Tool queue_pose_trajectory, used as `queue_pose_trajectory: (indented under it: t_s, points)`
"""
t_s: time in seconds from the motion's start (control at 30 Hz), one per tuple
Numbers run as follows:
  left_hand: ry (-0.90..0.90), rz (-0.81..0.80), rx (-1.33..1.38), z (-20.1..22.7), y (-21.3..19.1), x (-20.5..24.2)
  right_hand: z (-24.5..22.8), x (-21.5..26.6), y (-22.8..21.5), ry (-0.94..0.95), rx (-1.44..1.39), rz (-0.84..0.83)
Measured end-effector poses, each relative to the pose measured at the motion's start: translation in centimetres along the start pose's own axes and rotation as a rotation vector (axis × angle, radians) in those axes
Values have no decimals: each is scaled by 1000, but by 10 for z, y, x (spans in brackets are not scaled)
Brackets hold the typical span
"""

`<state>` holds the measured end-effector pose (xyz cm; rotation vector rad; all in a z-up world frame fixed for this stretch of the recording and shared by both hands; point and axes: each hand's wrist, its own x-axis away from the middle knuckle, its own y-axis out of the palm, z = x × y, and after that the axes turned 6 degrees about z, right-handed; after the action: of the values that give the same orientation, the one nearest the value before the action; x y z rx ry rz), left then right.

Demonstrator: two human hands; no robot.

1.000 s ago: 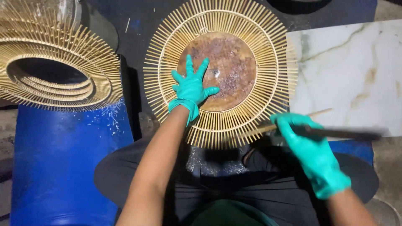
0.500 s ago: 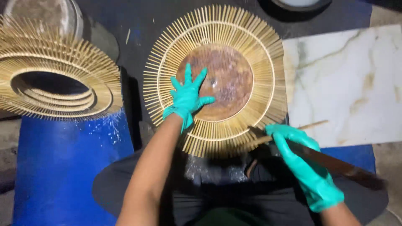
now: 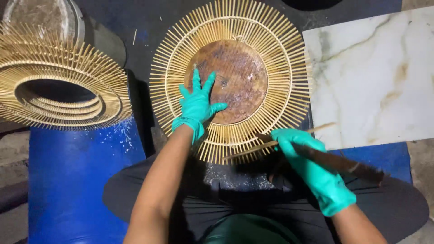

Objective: Applying adhesive and finishing a circular bamboo frame as part of a furniture manufacturing process.

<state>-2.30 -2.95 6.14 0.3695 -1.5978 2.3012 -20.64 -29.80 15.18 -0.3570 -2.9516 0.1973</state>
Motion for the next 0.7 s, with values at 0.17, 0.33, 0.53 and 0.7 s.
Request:
queue_pose_trajectory:
  t_s: [0.17, 0.33, 0.53, 0.7]
  points:
    - [93, 42, -24, -19, 6, -10, -20, -8, 1, 58, 122, -19]
    - [193, 53, -96, -29, 4, -19, -33, -18, -2, 291, 250, 87]
    - [-69, -13, 22, 5, -4, 12, -21, -14, -10, -120, 30, 56]
    - [15, 28, -10, -18, 7, 4, -28, -9, -9, 238, 51, 47]
